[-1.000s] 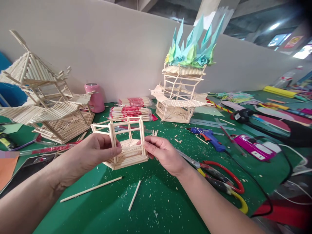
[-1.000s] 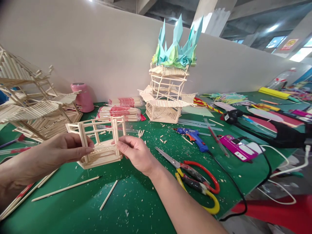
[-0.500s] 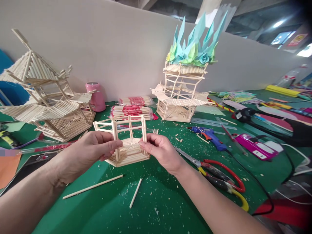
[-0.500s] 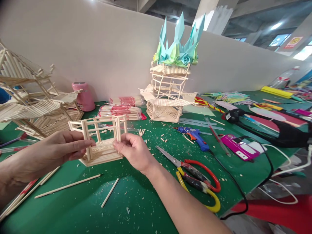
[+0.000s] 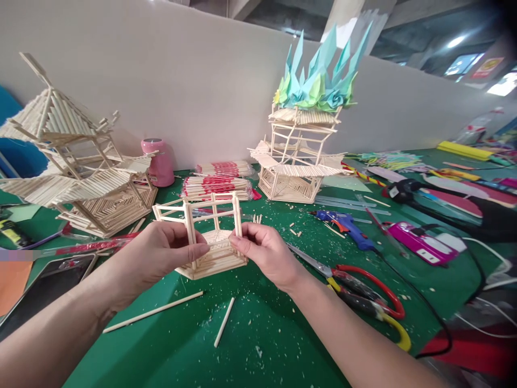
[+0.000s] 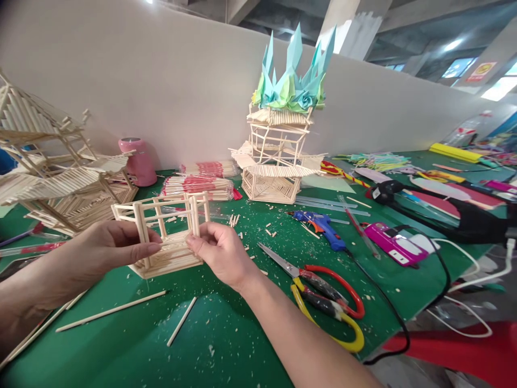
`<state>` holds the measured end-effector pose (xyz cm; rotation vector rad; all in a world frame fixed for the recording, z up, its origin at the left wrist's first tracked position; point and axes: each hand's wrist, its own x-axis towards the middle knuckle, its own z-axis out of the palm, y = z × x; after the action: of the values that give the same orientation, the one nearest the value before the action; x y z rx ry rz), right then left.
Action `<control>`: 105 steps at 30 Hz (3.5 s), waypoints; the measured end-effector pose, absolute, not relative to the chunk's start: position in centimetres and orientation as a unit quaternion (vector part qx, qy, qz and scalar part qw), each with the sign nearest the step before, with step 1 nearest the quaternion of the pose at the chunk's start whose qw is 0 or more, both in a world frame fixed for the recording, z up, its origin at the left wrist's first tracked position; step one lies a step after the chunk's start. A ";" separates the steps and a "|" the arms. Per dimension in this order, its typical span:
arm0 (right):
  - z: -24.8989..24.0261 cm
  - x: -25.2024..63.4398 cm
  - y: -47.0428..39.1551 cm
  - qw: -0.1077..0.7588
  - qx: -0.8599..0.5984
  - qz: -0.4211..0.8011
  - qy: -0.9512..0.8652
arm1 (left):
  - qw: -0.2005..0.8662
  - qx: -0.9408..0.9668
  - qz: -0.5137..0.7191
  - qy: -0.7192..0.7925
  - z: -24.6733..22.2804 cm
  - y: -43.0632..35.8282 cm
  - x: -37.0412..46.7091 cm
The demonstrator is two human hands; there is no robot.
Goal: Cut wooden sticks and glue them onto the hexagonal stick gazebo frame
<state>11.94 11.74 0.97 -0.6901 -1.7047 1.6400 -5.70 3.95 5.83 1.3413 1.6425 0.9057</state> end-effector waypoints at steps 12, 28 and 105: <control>1.3 12.2 12.1 0.341 -0.251 0.675 -0.604 | 0.454 0.486 0.360 0.655 5.5 4.3 -5.6; 0.8 12.0 11.6 0.342 -0.259 0.645 -0.632 | 0.447 0.479 0.363 0.662 5.4 4.3 -5.5; 0.1 16.7 4.5 0.188 -0.171 0.013 -0.967 | 0.063 0.805 0.153 0.569 -0.6 -2.8 0.5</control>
<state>16.71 4.54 0.13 -0.4801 -2.7208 0.0365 0.46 -2.81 -0.61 2.4336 1.7206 0.4615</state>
